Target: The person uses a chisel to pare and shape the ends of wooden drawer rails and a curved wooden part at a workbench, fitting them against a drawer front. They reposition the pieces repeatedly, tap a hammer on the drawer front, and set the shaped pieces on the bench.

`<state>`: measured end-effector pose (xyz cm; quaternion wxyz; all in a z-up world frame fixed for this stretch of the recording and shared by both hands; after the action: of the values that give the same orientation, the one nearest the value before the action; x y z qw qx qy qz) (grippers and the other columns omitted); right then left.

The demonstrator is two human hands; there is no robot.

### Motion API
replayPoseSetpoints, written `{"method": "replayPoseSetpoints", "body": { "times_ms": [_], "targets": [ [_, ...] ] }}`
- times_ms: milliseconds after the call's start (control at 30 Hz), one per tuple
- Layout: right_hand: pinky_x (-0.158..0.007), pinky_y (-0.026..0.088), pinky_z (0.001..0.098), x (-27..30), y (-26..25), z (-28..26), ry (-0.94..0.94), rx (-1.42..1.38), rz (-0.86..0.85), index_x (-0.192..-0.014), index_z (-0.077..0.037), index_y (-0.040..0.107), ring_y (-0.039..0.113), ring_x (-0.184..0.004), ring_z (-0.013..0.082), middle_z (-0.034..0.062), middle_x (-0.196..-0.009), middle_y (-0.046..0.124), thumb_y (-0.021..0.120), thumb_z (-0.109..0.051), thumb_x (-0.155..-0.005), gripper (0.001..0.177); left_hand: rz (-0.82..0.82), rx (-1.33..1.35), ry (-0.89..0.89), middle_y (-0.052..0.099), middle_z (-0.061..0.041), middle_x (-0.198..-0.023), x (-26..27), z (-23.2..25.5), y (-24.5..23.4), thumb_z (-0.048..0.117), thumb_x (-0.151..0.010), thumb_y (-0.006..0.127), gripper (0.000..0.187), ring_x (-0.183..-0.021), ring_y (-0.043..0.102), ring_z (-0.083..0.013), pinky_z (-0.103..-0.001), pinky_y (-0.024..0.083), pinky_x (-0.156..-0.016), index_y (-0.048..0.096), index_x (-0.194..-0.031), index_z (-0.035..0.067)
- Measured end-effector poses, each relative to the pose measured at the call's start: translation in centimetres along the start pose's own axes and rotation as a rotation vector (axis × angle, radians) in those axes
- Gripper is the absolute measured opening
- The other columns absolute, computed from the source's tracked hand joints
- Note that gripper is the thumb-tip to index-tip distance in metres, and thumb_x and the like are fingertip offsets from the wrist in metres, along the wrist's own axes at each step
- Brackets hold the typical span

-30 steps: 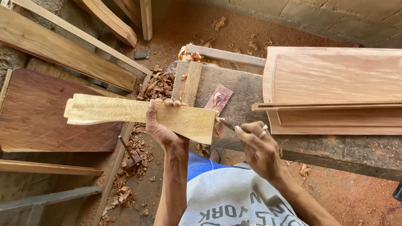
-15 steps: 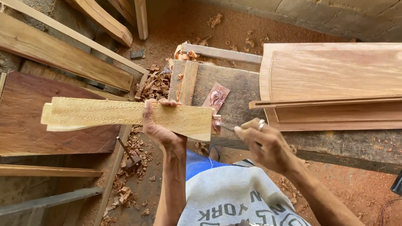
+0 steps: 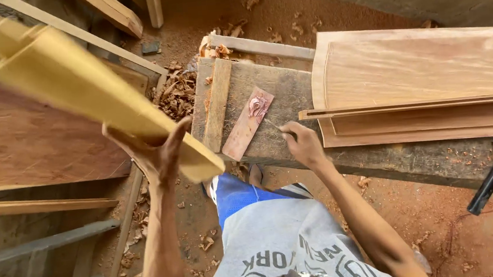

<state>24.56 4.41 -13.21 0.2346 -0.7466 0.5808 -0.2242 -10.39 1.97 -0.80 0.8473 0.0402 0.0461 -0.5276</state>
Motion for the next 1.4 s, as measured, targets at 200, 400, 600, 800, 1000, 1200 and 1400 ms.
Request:
{"method": "replayPoseSetpoints", "body": {
  "times_ms": [200,400,600,800,1000,1200,1400],
  "targets": [
    [-0.076,0.051,0.0473,-4.7,4.1,3.0,-0.034,0.125,-0.02,-0.109,-0.006,0.065,0.068,-0.087,0.0391,0.0204,-0.09,0.068,0.06,-0.009,-0.097,0.013,-0.28,-0.691,0.025,0.07,-0.025,-0.11,0.6,-1.6,2.5,0.011,-0.086,0.077,0.074,-0.083,0.075,-0.0335,-0.043,0.064,-0.069,0.036,-0.148,0.005],
    [-0.072,0.049,0.0505,-6.9,6.1,5.8,-0.122,0.181,-0.021,-0.101,-0.005,0.062,0.064,-0.081,0.0412,0.0213,-0.083,0.062,0.058,-0.004,-0.095,0.008,-0.743,-0.968,-0.28,0.068,-0.021,-0.108,9.0,-16.0,3.4,0.015,-0.076,0.075,0.079,-0.083,0.071,-0.0306,-0.038,0.063,-0.064,0.038,-0.146,0.01],
    [-0.074,0.051,0.0486,-7.0,6.7,6.2,-0.131,0.071,-0.077,-0.101,-0.004,0.064,0.066,-0.086,0.0406,0.0195,-0.09,0.067,0.06,-0.001,-0.094,0.009,-0.842,-1.216,-0.215,0.06,-0.017,-0.108,12.6,-18.4,4.3,0.024,-0.067,0.081,0.091,-0.094,0.064,-0.0301,-0.042,0.059,-0.073,0.037,-0.144,0.003],
    [-0.077,0.053,0.0457,-7.0,7.1,6.6,-0.128,0.007,-0.12,-0.103,-0.003,0.065,0.069,-0.092,0.0397,0.0193,-0.096,0.07,0.062,0.0,-0.092,0.012,-0.815,-1.194,-0.19,0.059,-0.014,-0.107,13.0,-19.1,3.7,0.027,-0.067,0.078,0.089,-0.098,0.062,-0.0324,-0.045,0.057,-0.074,0.04,-0.146,0.009],
    [-0.067,0.054,0.0362,-7.4,6.5,8.4,0.055,-0.182,-0.333,-0.102,-0.002,0.07,0.068,-0.073,0.0219,0.0128,-0.084,0.072,0.064,-0.001,-0.093,0.011,-0.81,-1.148,-0.22,0.063,-0.016,-0.1,11.6,-17.6,4.0,0.041,-0.07,0.081,0.09,-0.094,0.064,-0.036,-0.048,0.056,-0.074,0.041,-0.145,0.012],
    [-0.06,0.054,0.0274,-6.6,0.9,4.0,0.222,-0.404,-0.424,-0.106,-0.003,0.072,0.064,-0.068,0.0091,0.0035,-0.084,0.073,0.065,-0.005,-0.095,0.013,-0.797,-1.063,-0.136,0.065,-0.016,-0.092,11.2,-22.5,2.0,0.037,-0.068,0.079,0.074,-0.08,0.066,-0.0323,-0.044,0.058,-0.07,0.048,-0.13,0.008],
    [-0.061,0.053,0.0256,-3.4,-8.1,-4.3,0.123,-0.309,-0.379,-0.113,-0.005,0.074,0.063,-0.071,0.0093,0.0054,-0.087,0.073,0.068,-0.007,-0.094,0.02,-0.664,-1.0,0.15,0.062,-0.013,-0.086,4.8,-4.8,4.8,0.033,-0.058,0.084,0.072,-0.077,0.06,-0.0287,-0.043,0.049,-0.069,0.054,-0.119,0.008]
  ]
}}
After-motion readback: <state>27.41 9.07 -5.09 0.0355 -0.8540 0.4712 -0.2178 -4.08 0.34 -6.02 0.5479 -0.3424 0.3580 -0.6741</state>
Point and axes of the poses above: each hand's wrist, its own x-axis away from the middle knuckle, its own y-axis out of the palm, z = x × y, the point moved 5 cm from there along -x, towards the middle knuckle
